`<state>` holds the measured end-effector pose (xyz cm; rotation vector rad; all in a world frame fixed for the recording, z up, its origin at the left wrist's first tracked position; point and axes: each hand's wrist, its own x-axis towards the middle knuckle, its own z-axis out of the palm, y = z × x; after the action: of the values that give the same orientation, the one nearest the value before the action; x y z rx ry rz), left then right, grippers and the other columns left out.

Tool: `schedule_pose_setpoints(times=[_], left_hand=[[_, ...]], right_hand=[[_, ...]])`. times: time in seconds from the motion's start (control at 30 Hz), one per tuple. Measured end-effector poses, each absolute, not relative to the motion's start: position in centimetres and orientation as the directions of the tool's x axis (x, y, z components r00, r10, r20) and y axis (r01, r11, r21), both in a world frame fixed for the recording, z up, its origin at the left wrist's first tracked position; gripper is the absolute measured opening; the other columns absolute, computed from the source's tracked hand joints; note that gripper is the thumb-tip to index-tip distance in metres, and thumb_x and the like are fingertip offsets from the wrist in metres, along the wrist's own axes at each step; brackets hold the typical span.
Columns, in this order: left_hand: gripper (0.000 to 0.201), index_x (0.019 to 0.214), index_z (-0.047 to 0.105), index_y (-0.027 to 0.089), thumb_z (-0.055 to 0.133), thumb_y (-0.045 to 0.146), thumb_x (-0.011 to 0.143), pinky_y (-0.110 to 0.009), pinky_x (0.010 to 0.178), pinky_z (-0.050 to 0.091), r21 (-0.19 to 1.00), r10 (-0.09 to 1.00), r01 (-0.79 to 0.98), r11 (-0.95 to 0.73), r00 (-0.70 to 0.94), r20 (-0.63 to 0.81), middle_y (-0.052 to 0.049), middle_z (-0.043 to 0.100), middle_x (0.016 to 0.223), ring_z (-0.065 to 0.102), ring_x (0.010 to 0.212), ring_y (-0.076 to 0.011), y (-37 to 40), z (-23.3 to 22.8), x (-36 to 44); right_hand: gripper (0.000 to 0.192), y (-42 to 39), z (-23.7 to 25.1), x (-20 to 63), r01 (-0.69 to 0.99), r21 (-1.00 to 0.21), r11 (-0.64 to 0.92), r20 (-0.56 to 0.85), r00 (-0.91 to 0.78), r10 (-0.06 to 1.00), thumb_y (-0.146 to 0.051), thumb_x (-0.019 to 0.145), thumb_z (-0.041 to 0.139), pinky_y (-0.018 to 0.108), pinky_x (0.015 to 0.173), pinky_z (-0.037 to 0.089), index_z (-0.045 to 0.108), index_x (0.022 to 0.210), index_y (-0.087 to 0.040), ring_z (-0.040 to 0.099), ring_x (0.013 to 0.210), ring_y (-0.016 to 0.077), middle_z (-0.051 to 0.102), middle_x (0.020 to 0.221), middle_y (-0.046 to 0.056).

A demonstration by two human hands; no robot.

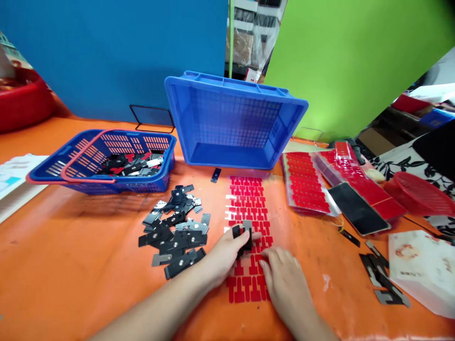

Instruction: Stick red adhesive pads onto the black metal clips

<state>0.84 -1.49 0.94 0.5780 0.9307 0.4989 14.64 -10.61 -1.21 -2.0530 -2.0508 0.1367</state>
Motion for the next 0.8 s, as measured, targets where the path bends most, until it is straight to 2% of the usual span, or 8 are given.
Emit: schedule_pose_setpoints(times=[0.07,0.2,0.33,0.43,0.53,0.6,0.7,0.8], left_hand=[[0.034,0.099,0.058,0.015,0.057,0.036,0.072,-0.026,0.065,0.043,0.655,0.63,-0.153,0.74,0.497,-0.596,-0.008,0.067,0.086,0.059,0.072,-0.0154,-1.4,0.9,0.9],[0.026,0.095,0.056,0.016,0.059,0.026,0.072,-0.026,0.073,0.043,0.651,0.643,-0.195,0.733,0.51,-0.571,-0.01,0.063,0.101,0.057,0.091,-0.0176,-1.4,0.5,0.9],[0.021,0.09,0.054,0.017,0.057,0.015,0.07,-0.029,0.08,0.042,0.655,0.652,-0.207,0.727,0.506,-0.564,-0.01,0.061,0.106,0.054,0.1,-0.0191,-1.5,0.5,0.9],[0.022,0.092,0.053,0.017,0.055,0.011,0.071,-0.031,0.083,0.042,0.658,0.655,-0.201,0.726,0.496,-0.571,-0.011,0.059,0.109,0.053,0.102,-0.0192,-1.5,0.8,1.0],[0.023,0.095,0.051,0.018,0.051,0.01,0.073,-0.03,0.083,0.042,0.654,0.654,-0.202,0.729,0.488,-0.578,-0.011,0.058,0.111,0.053,0.103,-0.0182,-1.4,1.0,1.2],[0.024,0.095,0.05,0.018,0.05,0.008,0.073,-0.03,0.083,0.042,0.648,0.649,-0.2,0.735,0.487,-0.585,-0.011,0.057,0.111,0.054,0.101,-0.018,-1.4,0.9,1.2],[0.026,0.096,0.05,0.018,0.05,0.007,0.072,-0.03,0.083,0.042,0.646,0.647,-0.204,0.736,0.493,-0.582,-0.01,0.058,0.11,0.054,0.1,-0.0178,-1.4,0.7,1.2],[0.024,0.093,0.052,0.017,0.053,0.009,0.071,-0.03,0.082,0.042,0.653,0.65,-0.206,0.729,0.508,-0.565,-0.01,0.059,0.107,0.056,0.098,-0.0178,-1.3,0.4,1.1]], right_hand=[[0.015,-10.8,-1.4,14.5,0.971,-0.24,0.012,0.117,0.017,0.993,-0.024,0.085,0.04,0.037,0.069,0.04,0.052,0.091,-0.02,0.053,0.078,0.0225,0.057,0.087,0.007],[0.021,-11.5,-1.8,14.5,0.971,-0.235,0.042,0.142,-0.008,0.99,-0.022,0.083,0.043,0.038,0.071,0.039,0.051,0.102,-0.021,0.052,0.083,0.0241,0.057,0.093,0.008],[0.015,-11.3,-1.2,14.5,0.95,-0.312,0.016,0.102,0.016,0.995,-0.022,0.083,0.043,0.037,0.071,0.04,0.052,0.096,-0.022,0.052,0.082,0.0233,0.056,0.092,0.007],[0.007,-10.3,-0.7,14.5,0.915,-0.402,-0.038,0.027,0.054,0.998,-0.024,0.083,0.044,0.035,0.067,0.041,0.051,0.085,-0.022,0.053,0.076,0.021,0.056,0.083,0.005],[0.009,-9.9,-0.7,14.5,0.911,-0.411,-0.038,0.026,0.053,0.998,-0.022,0.083,0.044,0.034,0.064,0.04,0.05,0.076,-0.022,0.052,0.071,0.0197,0.055,0.076,0.003],[0.008,-10.4,-1.1,14.6,0.922,-0.388,0.021,0.115,0.026,0.993,-0.019,0.082,0.044,0.036,0.066,0.04,0.051,0.079,-0.022,0.052,0.072,0.02,0.056,0.078,0.004],[0.011,-11.5,-1.3,15.0,0.904,-0.386,0.182,0.35,-0.039,0.936,-0.015,0.08,0.047,0.043,0.078,0.038,0.052,0.085,-0.023,0.052,0.078,0.0203,0.055,0.084,0.004],[0.014,-11.5,-0.3,15.7,0.815,-0.497,0.297,0.5,-0.01,0.866,-0.013,0.078,0.049,0.044,0.084,0.036,0.05,0.087,-0.024,0.051,0.085,0.0197,0.053,0.088,0.003]])
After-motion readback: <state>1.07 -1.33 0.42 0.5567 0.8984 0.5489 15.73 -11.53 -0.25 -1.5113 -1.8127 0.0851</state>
